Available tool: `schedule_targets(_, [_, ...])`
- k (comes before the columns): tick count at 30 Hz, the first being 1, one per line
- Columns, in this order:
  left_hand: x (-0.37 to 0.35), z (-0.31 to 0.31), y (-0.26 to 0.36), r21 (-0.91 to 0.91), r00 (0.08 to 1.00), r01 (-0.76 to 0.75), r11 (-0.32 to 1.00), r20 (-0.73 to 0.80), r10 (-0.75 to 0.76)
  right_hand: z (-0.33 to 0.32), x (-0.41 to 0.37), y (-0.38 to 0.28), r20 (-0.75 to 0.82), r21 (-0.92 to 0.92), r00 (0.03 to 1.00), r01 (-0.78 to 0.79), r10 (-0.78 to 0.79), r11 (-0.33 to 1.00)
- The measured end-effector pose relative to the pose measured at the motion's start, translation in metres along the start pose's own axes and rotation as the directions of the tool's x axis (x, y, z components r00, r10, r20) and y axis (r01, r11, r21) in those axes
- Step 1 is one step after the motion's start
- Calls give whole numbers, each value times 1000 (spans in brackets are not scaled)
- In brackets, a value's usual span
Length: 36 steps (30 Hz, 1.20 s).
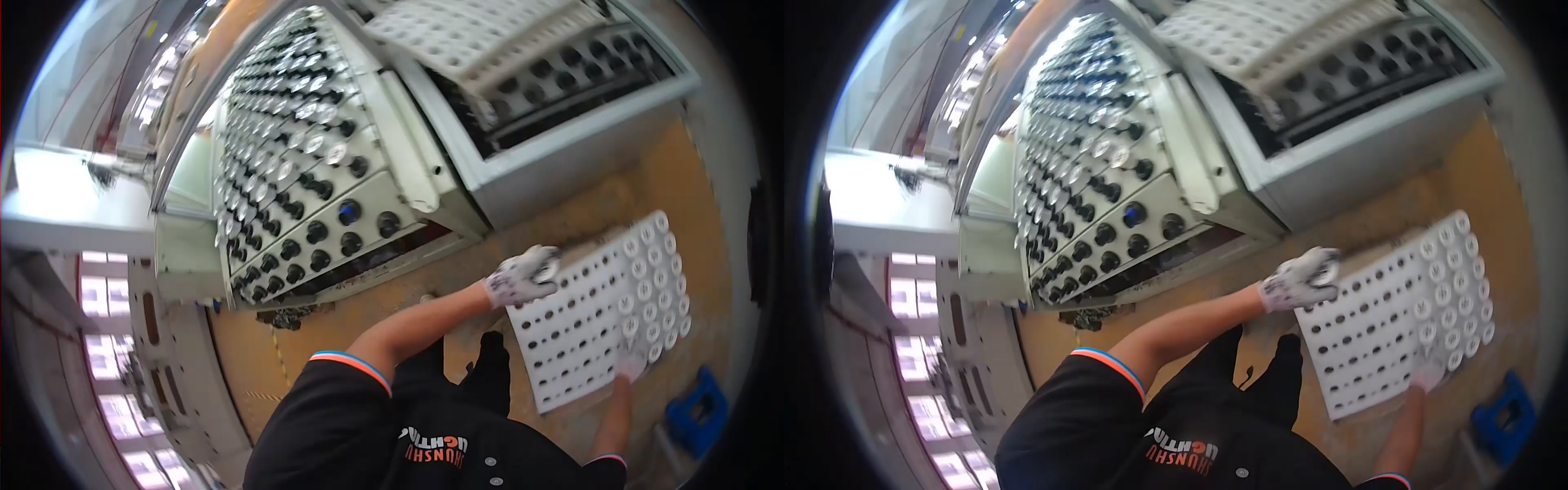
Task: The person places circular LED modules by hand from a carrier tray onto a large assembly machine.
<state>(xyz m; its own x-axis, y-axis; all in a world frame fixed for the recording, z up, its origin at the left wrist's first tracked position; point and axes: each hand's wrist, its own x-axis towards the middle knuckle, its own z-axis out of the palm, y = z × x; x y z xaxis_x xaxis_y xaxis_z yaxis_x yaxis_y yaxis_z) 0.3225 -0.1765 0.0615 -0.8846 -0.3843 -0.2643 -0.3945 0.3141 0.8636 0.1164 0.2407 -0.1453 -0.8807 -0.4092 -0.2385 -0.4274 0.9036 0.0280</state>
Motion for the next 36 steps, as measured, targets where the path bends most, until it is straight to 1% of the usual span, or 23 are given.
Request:
schedule_targets(2, [-58,-56,0,-281,944,275,920,-105,-314,61,-9,25,-209,244,953,-166,219,955])
schedule_targets(3, [-85,-79,-8,-440,899,316,841,-146,-414,70,-15,25,-125,329,935,-277,333,903])
schedule_targets(4, [-112,-97,-24,-516,869,219,828,-284,-406,45,-27,1,-38,395,897,-390,440,831])
schedule_targets(7, [-192,-146,-99,-519,648,-222,826,-711,-272,-37,-59,-111,-27,659,897,-316,441,682])
schedule_targets(8, [-224,-171,-96,-452,529,-58,890,-770,-357,-20,-61,-128,-54,739,897,-260,439,621])
schedule_targets(9, [-253,-186,-159,-322,482,-117,940,-846,-229,-14,-58,-143,-77,810,895,-201,439,551])
schedule_targets(11, [-307,-240,-152,-528,291,-211,822,-837,-463,-57,-65,-220,52,899,950,-180,309,399])
schedule_targets(13, [-357,-293,-193,-444,105,-186,877,-896,-431,-76,-65,-291,-16,920,989,-44,149,388])
schedule_targets(15, [-409,-349,-250,-261,-96,68,963,-962,-255,-123,-73,-374,20,954,999,-9,-35,301])
schedule_targets(17, [-437,-402,-249,-324,-204,73,943,-931,-304,-185,-95,-463,68,948,980,-4,-188,318])
schedule_targets(18, [-448,-427,-247,-381,-254,44,924,-898,-358,-196,-99,-499,-65,950,965,138,-254,281])
schedule_targets(19, [-461,-452,-247,-528,-216,12,849,-831,-513,-223,-113,-537,-13,955,942,111,-336,274])
schedule_targets(23, [-486,-511,-365,-203,-81,760,617,-972,-221,-261,-143,-645,-62,961,801,209,-595,180])
schedule_targets(24, [-507,-515,-412,450,451,892,38,-891,-58,-271,-148,-667,-111,929,742,313,-661,195])
schedule_targets(25, [-501,-523,-419,328,358,926,188,-920,-160,-270,-150,-687,-163,900,723,388,-671,200])
schedule_targets(26, [-495,-531,-425,174,258,936,307,-931,-259,-269,-142,-701,-284,638,622,690,-730,340])
schedule_targets(27, [-498,-534,-424,159,303,913,376,-882,-361,-262,-141,-723,-311,799,614,582,-726,150])
schedule_targets(28, [-489,-545,-375,184,404,894,408,-722,-561,-289,-159,-740,-166,888,629,431,-759,163])
schedule_targets(29, [-502,-544,-440,511,500,848,143,-681,-534,-281,-143,-755,-321,659,522,722,-790,209])
schedule_targets(30, [-506,-535,-470,207,329,935,288,-811,-484,-286,-143,-771,-393,442,437,861,-809,250])
schedule_targets(32, [-491,-530,-414,-25,217,925,379,-784,-582,-292,-147,-800,-380,288,423,899,-823,329])
schedule_targets(34, [-493,-516,-429,-26,171,922,385,-867,-468,-272,-128,-821,-348,227,418,906,-839,357])
schedule_targets(36, [-490,-521,-447,82,244,920,383,-885,-396,-268,-123,-839,-215,109,416,909,-883,402])
